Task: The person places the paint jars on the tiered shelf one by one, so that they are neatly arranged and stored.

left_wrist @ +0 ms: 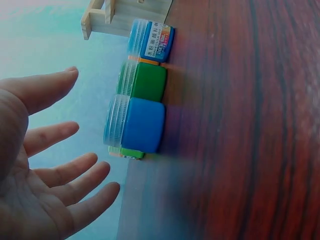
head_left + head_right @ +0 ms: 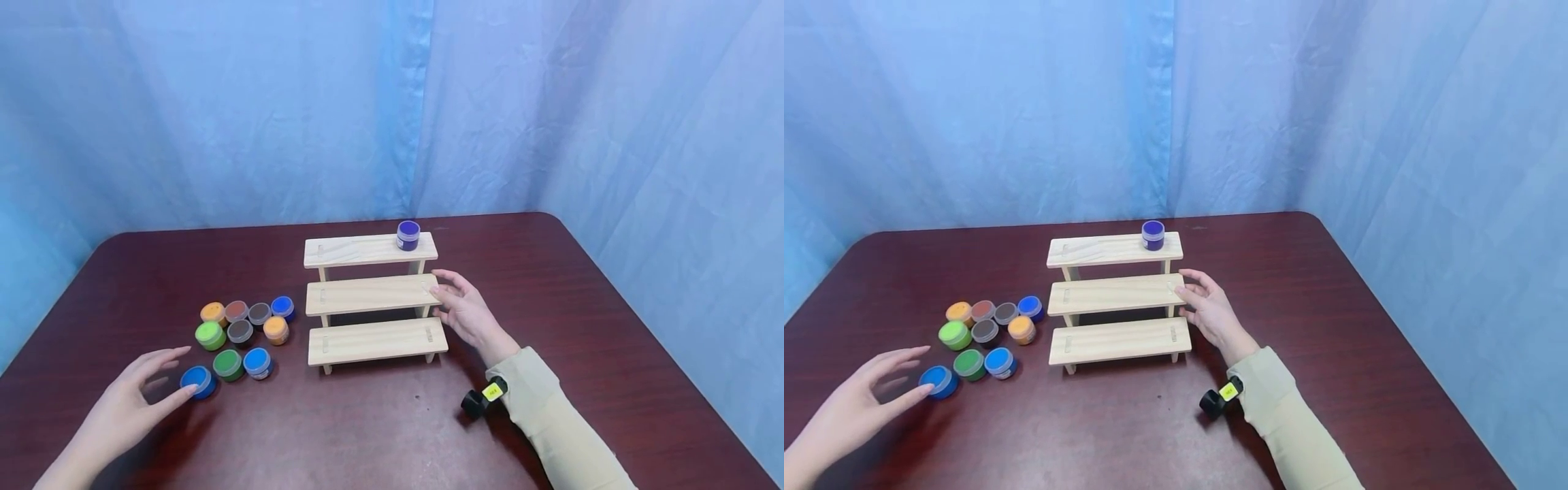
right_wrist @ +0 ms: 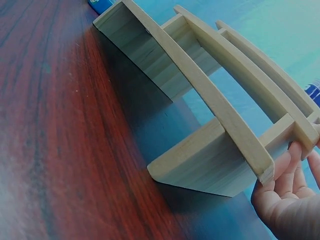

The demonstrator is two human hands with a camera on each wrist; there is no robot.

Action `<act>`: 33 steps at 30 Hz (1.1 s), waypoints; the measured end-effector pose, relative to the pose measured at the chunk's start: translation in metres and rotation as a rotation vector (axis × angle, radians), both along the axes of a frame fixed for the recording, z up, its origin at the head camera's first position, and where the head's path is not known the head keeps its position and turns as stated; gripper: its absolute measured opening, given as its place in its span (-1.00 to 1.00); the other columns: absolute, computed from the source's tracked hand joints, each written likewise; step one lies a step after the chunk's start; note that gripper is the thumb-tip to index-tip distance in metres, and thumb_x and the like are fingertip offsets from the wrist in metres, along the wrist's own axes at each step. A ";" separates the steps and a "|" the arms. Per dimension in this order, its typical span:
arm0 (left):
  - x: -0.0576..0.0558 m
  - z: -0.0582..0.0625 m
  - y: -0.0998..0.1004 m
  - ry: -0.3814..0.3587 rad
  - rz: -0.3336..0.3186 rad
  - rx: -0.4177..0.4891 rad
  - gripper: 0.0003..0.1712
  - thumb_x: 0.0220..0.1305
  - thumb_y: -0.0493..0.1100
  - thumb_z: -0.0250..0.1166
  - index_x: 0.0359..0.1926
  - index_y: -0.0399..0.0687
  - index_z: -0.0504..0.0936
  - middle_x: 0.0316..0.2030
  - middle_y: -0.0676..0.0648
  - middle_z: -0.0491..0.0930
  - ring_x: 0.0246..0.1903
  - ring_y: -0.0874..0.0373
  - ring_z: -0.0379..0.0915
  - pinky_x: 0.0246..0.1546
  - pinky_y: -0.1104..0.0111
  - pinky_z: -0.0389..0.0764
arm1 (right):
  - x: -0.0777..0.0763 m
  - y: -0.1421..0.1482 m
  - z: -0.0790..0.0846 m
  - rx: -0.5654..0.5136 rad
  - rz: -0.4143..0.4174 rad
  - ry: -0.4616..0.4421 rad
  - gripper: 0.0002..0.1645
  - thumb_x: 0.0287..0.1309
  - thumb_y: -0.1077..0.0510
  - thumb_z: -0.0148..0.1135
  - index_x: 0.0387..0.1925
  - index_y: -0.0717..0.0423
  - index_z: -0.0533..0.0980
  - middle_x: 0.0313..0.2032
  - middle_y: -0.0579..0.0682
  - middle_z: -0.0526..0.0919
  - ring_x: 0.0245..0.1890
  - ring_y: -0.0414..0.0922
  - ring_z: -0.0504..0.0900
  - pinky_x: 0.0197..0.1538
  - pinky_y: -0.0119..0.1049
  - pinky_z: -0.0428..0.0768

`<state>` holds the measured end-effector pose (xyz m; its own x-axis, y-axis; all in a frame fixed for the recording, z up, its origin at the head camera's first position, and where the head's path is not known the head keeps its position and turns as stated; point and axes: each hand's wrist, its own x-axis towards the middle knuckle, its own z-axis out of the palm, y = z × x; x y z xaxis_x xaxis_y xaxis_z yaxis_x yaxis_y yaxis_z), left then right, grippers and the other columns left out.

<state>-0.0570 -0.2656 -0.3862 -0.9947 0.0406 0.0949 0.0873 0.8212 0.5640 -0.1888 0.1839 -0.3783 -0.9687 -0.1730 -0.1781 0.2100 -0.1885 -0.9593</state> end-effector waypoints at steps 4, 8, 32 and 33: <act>0.000 0.000 0.001 -0.054 -0.008 -0.005 -0.25 0.08 -0.05 0.43 0.22 -0.31 0.37 0.10 -0.39 0.36 -0.01 -0.30 0.40 -0.10 -0.11 0.54 | 0.000 0.001 -0.001 0.007 0.000 0.006 -0.47 0.35 0.31 -0.04 0.31 0.19 0.15 -0.31 -0.16 0.51 -0.35 -0.28 0.54 -0.31 -0.45 0.47; -0.001 0.000 0.002 -0.097 -0.006 -0.016 -0.25 0.09 -0.03 0.41 0.22 -0.32 0.37 0.10 -0.41 0.36 -0.01 -0.31 0.40 -0.09 -0.10 0.55 | 0.000 0.001 -0.001 0.008 0.000 0.008 -0.43 0.35 0.31 -0.04 0.34 0.22 0.11 -0.31 -0.17 0.51 -0.35 -0.28 0.54 -0.32 -0.46 0.47; -0.002 -0.007 0.000 -0.176 -0.020 -0.038 -0.36 0.13 -0.08 0.37 0.17 -0.30 0.44 0.04 -0.36 0.48 0.03 -0.26 0.43 -0.09 -0.03 0.58 | 0.000 0.000 -0.004 0.004 -0.001 0.021 -0.41 0.36 0.32 -0.06 0.36 0.25 0.07 -0.29 -0.16 0.50 -0.35 -0.29 0.54 -0.31 -0.45 0.46; -0.003 -0.008 0.000 -0.177 -0.022 -0.037 -0.36 0.13 -0.08 0.37 0.18 -0.31 0.44 0.04 -0.37 0.48 0.03 -0.28 0.43 -0.08 -0.05 0.58 | 0.000 0.001 -0.004 0.003 -0.001 0.020 -0.41 0.36 0.31 -0.06 0.36 0.25 0.07 -0.29 -0.16 0.50 -0.35 -0.29 0.54 -0.31 -0.45 0.46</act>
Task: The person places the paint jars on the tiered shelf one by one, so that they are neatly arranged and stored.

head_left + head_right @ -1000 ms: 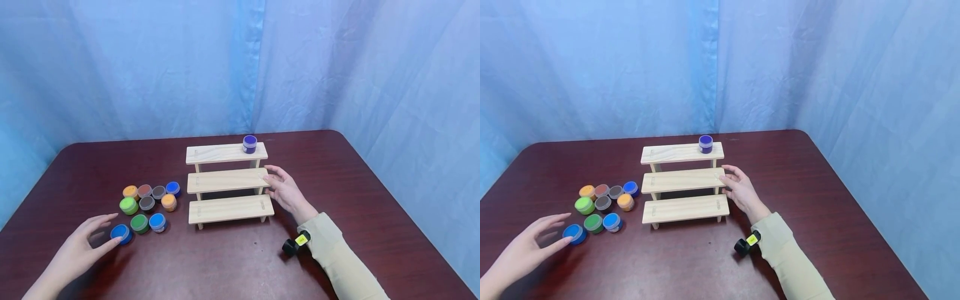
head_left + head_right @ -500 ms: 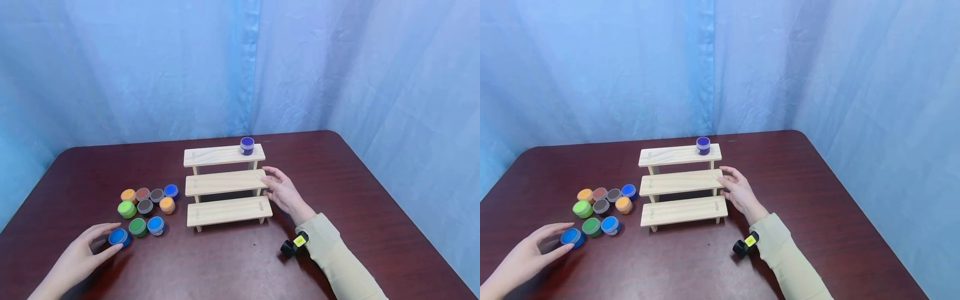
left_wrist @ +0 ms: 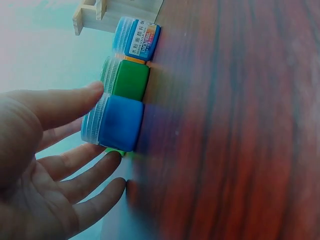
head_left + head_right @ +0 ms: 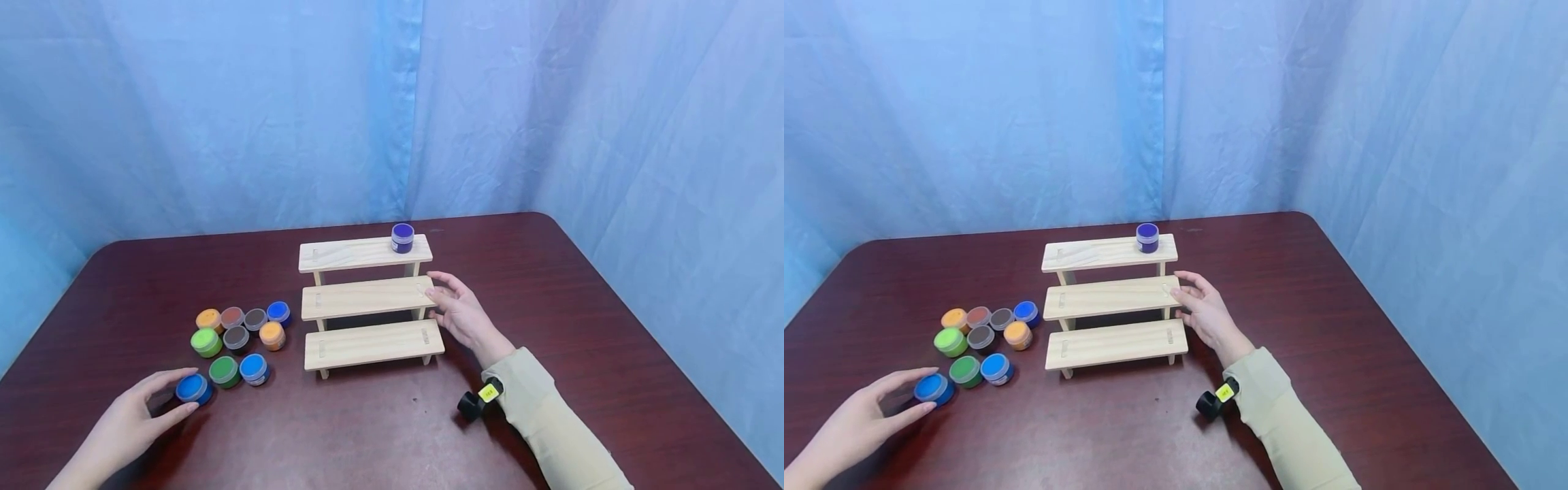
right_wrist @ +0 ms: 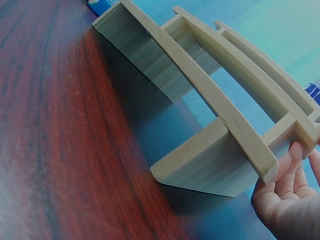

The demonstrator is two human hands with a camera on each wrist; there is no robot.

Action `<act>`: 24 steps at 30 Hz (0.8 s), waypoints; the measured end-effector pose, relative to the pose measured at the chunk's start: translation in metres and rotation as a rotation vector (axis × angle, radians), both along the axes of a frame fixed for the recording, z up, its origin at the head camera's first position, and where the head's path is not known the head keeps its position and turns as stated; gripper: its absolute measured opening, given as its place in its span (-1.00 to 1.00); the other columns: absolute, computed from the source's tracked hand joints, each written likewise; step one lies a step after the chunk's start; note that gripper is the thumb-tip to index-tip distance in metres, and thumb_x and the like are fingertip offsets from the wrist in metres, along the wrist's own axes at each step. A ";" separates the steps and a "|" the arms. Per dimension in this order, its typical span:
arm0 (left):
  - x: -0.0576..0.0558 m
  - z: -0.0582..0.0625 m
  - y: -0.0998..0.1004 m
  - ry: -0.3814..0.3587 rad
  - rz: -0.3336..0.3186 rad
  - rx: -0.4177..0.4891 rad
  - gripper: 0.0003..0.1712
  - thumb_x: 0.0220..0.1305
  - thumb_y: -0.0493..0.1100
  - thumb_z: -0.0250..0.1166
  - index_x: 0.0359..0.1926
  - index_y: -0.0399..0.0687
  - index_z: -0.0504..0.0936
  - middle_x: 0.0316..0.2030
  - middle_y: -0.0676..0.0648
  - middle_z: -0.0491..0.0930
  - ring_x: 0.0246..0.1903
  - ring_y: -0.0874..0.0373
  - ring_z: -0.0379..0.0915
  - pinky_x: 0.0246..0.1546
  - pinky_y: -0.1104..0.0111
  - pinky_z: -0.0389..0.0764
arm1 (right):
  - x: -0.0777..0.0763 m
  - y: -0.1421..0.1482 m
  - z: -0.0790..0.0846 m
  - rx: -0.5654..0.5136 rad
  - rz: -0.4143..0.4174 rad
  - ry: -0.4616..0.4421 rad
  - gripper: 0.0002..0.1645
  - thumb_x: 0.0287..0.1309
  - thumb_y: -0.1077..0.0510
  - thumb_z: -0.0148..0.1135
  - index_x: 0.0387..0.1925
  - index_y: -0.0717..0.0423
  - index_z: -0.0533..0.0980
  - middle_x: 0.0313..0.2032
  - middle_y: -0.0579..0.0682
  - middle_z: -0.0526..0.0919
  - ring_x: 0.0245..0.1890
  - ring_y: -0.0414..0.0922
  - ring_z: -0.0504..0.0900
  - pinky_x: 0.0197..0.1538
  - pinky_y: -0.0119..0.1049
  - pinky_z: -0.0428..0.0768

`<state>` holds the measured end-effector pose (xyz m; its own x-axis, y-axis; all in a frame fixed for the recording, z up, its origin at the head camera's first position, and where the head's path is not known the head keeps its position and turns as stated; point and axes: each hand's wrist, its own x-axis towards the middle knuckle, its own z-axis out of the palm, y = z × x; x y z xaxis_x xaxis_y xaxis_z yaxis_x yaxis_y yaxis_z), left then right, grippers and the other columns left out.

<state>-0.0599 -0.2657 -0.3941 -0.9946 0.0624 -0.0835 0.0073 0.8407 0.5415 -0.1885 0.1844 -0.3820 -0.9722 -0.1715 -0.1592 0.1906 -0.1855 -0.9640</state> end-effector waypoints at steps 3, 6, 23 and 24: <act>-0.001 -0.001 -0.001 0.002 -0.002 0.002 -0.37 0.13 -0.12 0.37 0.18 -0.31 0.44 0.04 -0.40 0.48 0.04 -0.29 0.43 -0.10 -0.04 0.58 | 0.000 0.000 0.000 -0.003 0.003 -0.002 -0.41 0.36 0.31 -0.06 0.36 0.25 0.07 -0.28 -0.15 0.50 -0.34 -0.28 0.54 -0.32 -0.45 0.46; -0.001 -0.002 -0.001 0.010 -0.004 0.005 -0.39 0.13 -0.17 0.37 0.18 -0.31 0.44 0.04 -0.41 0.48 0.03 -0.29 0.45 -0.12 0.00 0.60 | 0.000 0.000 -0.001 -0.007 0.003 -0.002 -0.41 0.36 0.30 -0.07 0.36 0.24 0.07 -0.28 -0.15 0.50 -0.33 -0.28 0.54 -0.32 -0.45 0.46; -0.001 -0.003 -0.003 0.027 0.005 0.009 -0.45 0.13 -0.23 0.36 0.16 -0.26 0.47 0.02 -0.39 0.52 0.00 -0.27 0.47 -0.12 -0.04 0.60 | 0.000 -0.001 0.000 0.019 -0.008 -0.004 -0.40 0.35 0.29 -0.04 0.37 0.23 0.07 -0.29 -0.18 0.50 -0.32 -0.29 0.54 -0.32 -0.45 0.43; -0.001 -0.004 -0.003 0.029 0.006 0.010 -0.45 0.13 -0.23 0.37 0.15 -0.26 0.47 0.02 -0.38 0.52 0.00 -0.27 0.47 -0.12 -0.03 0.60 | 0.000 -0.001 0.000 0.021 -0.008 -0.005 -0.40 0.35 0.29 -0.04 0.37 0.23 0.07 -0.29 -0.18 0.50 -0.32 -0.29 0.54 -0.32 -0.45 0.43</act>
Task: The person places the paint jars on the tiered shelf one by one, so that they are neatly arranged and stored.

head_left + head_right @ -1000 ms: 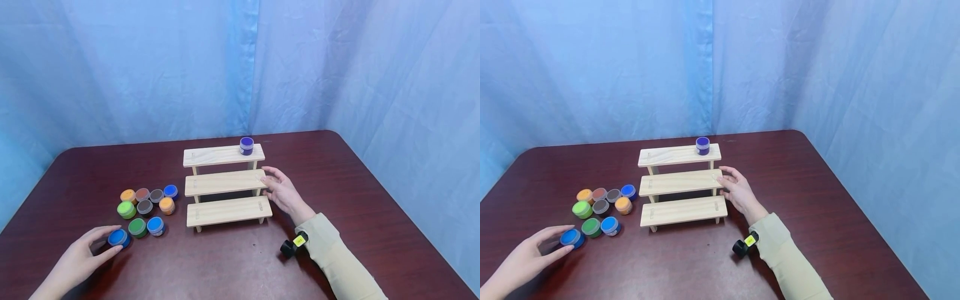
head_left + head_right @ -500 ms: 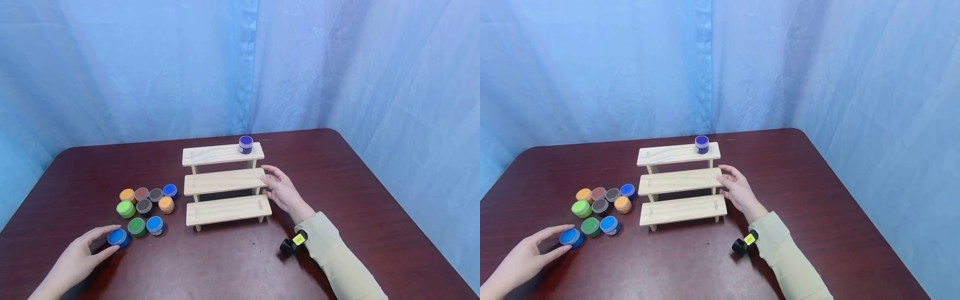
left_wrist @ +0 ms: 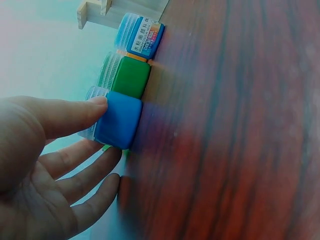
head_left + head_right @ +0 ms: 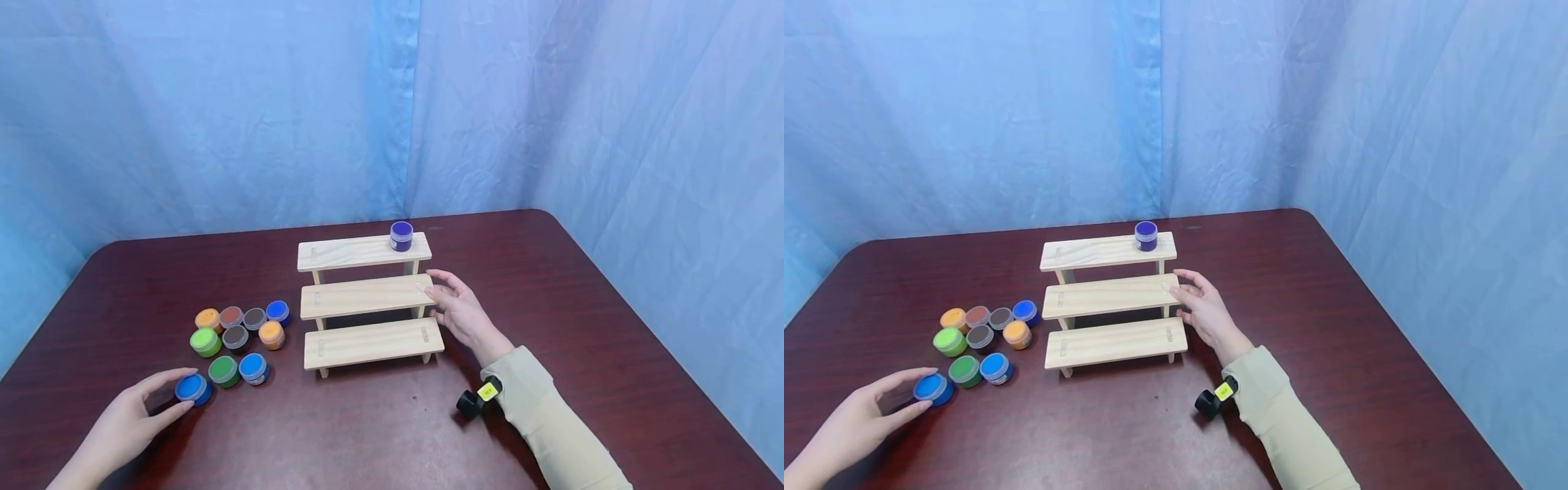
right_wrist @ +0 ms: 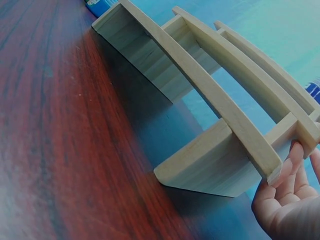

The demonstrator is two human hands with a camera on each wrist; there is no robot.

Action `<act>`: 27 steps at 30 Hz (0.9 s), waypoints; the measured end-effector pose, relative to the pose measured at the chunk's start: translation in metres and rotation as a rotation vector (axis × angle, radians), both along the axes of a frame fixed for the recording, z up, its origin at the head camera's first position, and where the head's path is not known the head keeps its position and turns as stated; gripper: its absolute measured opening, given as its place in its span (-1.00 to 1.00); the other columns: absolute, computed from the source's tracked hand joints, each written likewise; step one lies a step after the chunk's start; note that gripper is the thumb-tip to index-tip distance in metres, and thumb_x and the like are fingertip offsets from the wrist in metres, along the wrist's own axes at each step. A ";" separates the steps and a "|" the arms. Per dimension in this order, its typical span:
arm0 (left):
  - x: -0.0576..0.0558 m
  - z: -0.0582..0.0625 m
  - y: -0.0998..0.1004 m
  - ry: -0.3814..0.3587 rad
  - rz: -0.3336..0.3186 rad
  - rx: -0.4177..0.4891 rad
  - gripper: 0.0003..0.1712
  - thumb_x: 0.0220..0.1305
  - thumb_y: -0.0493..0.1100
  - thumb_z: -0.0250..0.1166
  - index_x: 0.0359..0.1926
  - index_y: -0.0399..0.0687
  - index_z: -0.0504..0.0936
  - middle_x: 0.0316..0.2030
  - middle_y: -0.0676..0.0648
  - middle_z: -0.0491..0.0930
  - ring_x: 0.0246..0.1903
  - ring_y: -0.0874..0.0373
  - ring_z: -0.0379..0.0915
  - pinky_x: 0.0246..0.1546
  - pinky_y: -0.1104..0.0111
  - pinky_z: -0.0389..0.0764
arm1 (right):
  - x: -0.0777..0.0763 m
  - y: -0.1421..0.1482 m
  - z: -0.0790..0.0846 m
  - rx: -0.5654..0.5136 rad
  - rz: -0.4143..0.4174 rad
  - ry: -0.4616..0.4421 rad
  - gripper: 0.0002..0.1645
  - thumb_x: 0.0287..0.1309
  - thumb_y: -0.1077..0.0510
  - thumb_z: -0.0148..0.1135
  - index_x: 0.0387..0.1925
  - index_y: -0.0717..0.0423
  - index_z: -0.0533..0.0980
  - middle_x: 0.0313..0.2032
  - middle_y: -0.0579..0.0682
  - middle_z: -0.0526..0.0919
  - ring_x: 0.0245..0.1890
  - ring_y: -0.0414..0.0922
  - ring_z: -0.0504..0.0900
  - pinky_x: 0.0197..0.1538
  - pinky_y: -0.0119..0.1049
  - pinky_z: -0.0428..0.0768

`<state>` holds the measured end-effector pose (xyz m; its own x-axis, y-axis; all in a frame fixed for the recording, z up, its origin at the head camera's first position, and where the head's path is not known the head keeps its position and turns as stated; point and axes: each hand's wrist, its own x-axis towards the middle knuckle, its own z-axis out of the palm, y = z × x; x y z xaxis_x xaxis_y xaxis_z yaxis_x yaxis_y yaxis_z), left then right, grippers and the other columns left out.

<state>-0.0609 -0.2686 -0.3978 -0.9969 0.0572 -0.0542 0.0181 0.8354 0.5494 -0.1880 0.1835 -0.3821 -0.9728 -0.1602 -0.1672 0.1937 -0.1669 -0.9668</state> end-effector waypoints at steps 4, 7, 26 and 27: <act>0.000 0.000 0.000 0.004 0.002 0.002 -0.45 0.12 -0.24 0.37 0.15 -0.25 0.48 0.01 -0.37 0.53 -0.01 -0.25 0.49 -0.13 0.01 0.61 | 0.000 0.001 -0.001 0.005 -0.001 -0.003 -0.40 0.36 0.27 -0.05 0.37 0.21 0.08 -0.28 -0.18 0.50 -0.33 -0.31 0.54 -0.32 -0.46 0.44; 0.000 -0.001 0.000 0.004 0.005 0.004 -0.45 0.11 -0.24 0.37 0.14 -0.25 0.48 0.01 -0.37 0.53 -0.01 -0.25 0.50 -0.14 0.02 0.62 | 0.000 0.001 -0.002 -0.002 0.003 0.000 -0.40 0.36 0.27 -0.05 0.37 0.22 0.08 -0.28 -0.18 0.51 -0.33 -0.31 0.54 -0.33 -0.46 0.45; 0.000 -0.001 -0.003 -0.024 0.033 0.021 -0.43 0.13 -0.18 0.37 0.15 -0.28 0.46 0.02 -0.40 0.52 -0.05 -0.22 0.53 -0.25 0.21 0.68 | -0.001 0.001 -0.001 -0.005 0.003 -0.002 -0.41 0.36 0.28 -0.04 0.36 0.22 0.10 -0.28 -0.19 0.51 -0.34 -0.31 0.54 -0.33 -0.45 0.45; 0.000 -0.001 -0.003 -0.026 0.035 0.023 -0.43 0.13 -0.18 0.37 0.15 -0.28 0.46 0.02 -0.40 0.52 -0.06 -0.21 0.54 -0.25 0.21 0.68 | -0.001 0.001 -0.001 -0.002 0.002 -0.003 -0.41 0.36 0.28 -0.04 0.36 0.21 0.10 -0.28 -0.19 0.51 -0.34 -0.31 0.54 -0.33 -0.45 0.45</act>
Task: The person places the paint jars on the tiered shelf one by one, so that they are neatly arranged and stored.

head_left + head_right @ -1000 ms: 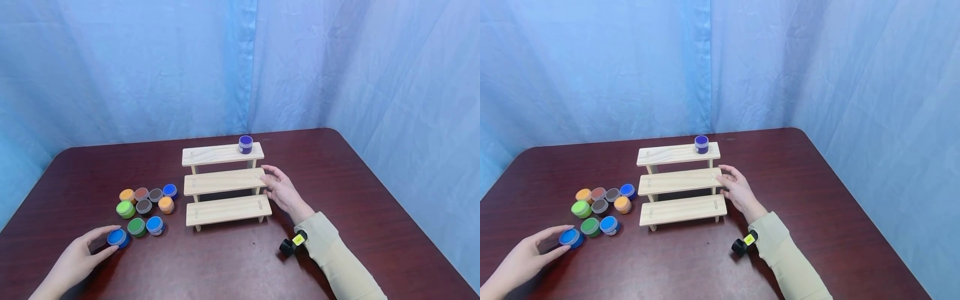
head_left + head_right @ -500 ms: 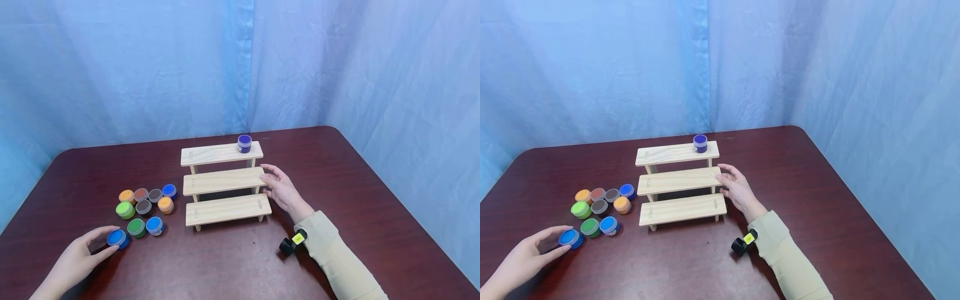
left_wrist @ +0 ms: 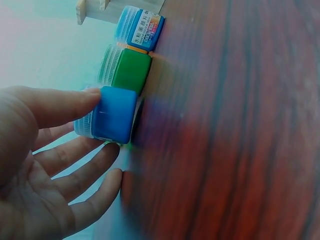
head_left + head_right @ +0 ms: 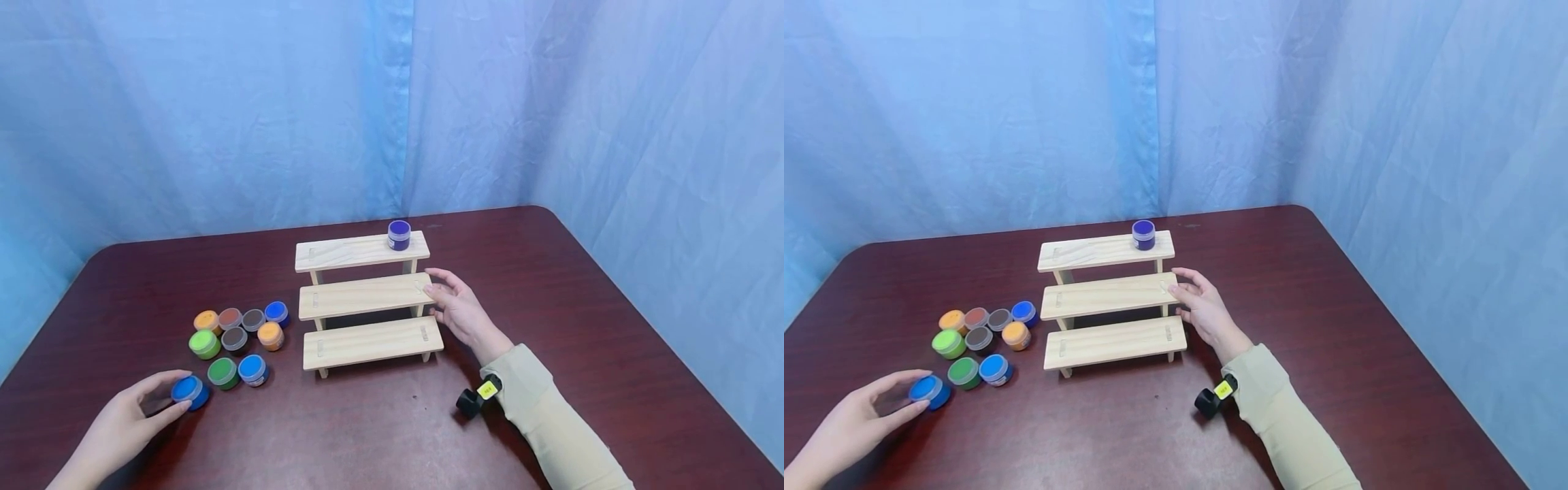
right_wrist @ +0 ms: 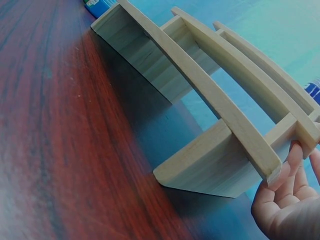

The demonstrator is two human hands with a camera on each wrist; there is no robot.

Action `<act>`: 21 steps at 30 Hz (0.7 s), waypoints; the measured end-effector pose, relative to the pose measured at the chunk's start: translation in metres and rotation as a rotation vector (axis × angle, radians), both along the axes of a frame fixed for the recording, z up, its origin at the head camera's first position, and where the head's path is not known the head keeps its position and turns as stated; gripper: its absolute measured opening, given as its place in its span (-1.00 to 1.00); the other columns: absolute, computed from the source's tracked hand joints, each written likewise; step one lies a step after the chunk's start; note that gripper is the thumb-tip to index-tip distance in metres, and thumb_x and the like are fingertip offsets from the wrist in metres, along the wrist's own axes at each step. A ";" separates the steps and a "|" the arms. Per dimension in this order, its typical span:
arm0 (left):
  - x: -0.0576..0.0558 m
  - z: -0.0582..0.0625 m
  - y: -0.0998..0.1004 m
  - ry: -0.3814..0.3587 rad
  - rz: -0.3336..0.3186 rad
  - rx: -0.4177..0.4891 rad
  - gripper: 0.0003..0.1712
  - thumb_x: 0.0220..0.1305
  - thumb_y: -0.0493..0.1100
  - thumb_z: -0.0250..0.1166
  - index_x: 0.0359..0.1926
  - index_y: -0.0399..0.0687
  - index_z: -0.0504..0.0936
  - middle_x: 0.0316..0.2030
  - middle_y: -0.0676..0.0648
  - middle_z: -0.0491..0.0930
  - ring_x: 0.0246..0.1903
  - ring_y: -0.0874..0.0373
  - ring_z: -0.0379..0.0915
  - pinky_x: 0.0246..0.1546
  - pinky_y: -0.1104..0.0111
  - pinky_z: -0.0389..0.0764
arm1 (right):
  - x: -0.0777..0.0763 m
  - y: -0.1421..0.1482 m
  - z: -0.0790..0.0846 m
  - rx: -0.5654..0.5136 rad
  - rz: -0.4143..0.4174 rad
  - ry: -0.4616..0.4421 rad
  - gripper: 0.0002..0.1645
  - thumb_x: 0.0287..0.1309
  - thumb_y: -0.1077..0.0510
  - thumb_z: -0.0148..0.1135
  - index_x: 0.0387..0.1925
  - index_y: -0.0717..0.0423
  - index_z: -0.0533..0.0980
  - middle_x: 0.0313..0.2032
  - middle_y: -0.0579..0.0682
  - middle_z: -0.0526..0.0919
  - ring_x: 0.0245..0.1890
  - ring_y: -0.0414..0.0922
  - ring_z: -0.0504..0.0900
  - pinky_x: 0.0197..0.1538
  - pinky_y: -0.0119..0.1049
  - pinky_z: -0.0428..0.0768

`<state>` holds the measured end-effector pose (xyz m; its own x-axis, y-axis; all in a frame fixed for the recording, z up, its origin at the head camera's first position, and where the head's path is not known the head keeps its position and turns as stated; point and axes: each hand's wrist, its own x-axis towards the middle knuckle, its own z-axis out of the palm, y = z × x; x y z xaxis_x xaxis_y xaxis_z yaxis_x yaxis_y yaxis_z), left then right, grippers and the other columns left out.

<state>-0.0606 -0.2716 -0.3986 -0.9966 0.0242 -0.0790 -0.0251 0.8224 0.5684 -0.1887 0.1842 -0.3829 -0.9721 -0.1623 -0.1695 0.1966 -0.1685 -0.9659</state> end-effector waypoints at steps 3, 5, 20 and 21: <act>0.000 0.001 0.000 -0.016 0.012 0.013 -0.42 0.15 -0.16 0.36 0.16 -0.29 0.44 0.02 -0.43 0.50 -0.12 -0.17 0.59 -0.27 0.21 0.68 | 0.000 0.000 0.000 0.004 -0.003 -0.002 -0.41 0.36 0.28 -0.04 0.37 0.22 0.09 -0.28 -0.19 0.51 -0.34 -0.31 0.54 -0.32 -0.44 0.45; 0.000 0.002 0.000 -0.028 0.021 0.021 -0.42 0.17 -0.14 0.35 0.17 -0.29 0.43 0.02 -0.45 0.49 -0.17 -0.14 0.63 -0.28 0.21 0.69 | 0.000 0.000 0.000 0.003 -0.004 -0.002 -0.41 0.36 0.28 -0.05 0.36 0.22 0.10 -0.28 -0.19 0.51 -0.34 -0.31 0.54 -0.31 -0.44 0.45; -0.008 0.024 0.001 0.068 0.035 0.023 -0.40 0.21 -0.01 0.32 0.17 -0.26 0.44 -0.08 -0.35 0.58 -0.38 0.38 0.59 -0.43 0.52 0.62 | 0.001 0.001 0.003 -0.034 -0.003 -0.004 -0.42 0.35 0.31 -0.05 0.35 0.26 0.09 -0.24 -0.15 0.48 -0.32 -0.28 0.54 -0.27 -0.44 0.52; -0.009 0.025 0.002 0.081 0.035 0.023 -0.41 0.20 -0.02 0.32 0.16 -0.25 0.45 -0.08 -0.34 0.59 -0.40 0.46 0.56 -0.44 0.54 0.61 | 0.001 0.001 0.003 -0.035 0.000 -0.006 -0.42 0.35 0.31 -0.05 0.35 0.27 0.09 -0.23 -0.15 0.48 -0.32 -0.28 0.54 -0.26 -0.44 0.52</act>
<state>-0.0692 -0.2693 -0.3734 -0.9999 -0.0103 0.0023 -0.0070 0.8085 0.5884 -0.1876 0.1852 -0.3794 -0.9710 -0.1685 -0.1697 0.2026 -0.2019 -0.9582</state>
